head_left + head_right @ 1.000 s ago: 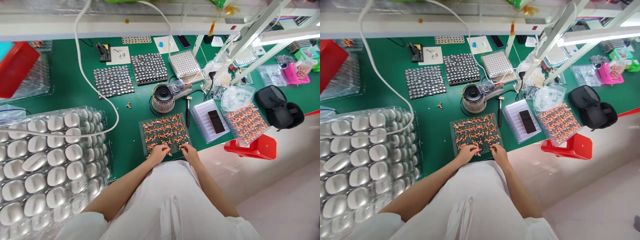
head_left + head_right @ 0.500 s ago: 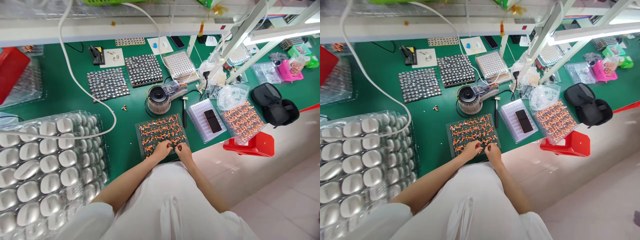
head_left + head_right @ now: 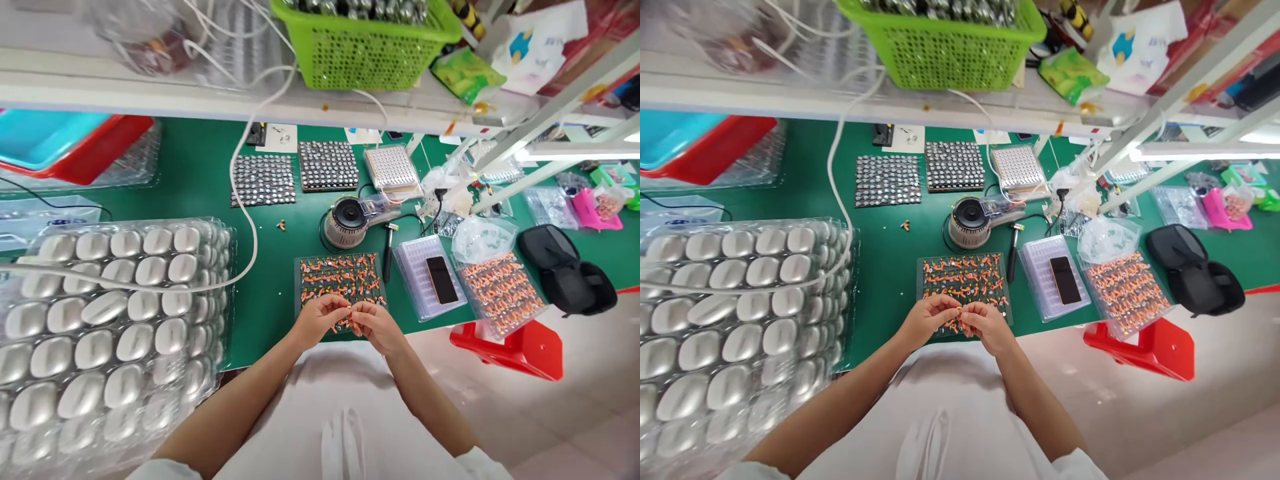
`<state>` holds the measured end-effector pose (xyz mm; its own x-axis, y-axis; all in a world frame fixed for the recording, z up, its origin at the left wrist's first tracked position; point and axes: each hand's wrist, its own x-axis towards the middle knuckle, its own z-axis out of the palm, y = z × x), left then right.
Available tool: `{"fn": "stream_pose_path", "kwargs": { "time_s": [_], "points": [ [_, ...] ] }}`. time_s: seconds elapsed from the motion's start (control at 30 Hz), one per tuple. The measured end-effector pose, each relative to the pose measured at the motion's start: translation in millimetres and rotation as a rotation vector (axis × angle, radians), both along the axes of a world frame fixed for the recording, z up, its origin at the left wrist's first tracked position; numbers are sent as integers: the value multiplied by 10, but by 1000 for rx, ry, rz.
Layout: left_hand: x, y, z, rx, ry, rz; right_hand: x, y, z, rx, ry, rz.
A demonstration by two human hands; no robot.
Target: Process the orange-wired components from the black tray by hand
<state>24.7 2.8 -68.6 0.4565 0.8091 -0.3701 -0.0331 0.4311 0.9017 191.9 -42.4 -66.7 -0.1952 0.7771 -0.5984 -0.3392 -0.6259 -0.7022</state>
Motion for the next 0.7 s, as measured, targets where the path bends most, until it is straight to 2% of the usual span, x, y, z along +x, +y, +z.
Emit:
{"fn": "stream_pose_path", "kwargs": {
  "time_s": [0.13, 0.23, 0.3, 0.4, 0.5, 0.7],
  "points": [
    [-174, 29, 44, 104, 100, 131, -37, 282, 1, 73, -100, 81],
    [-299, 57, 8, 52, 166, 228, 64, 683, -72, 128, -286, -128],
    [-365, 84, -36, 34, 196, 282, 126, 1009, -161, 127, -328, -280],
    [-432, 129, -105, 28, 225, 300, 85, 1468, -341, 78, -276, -391],
    [-475, 170, -158, 34, 280, 288, -137, 1812, -521, -14, -168, -448],
    [-602, 202, -195, 33, 288, 331, -556, 2177, -707, -122, 9, -596]
  ]
}}
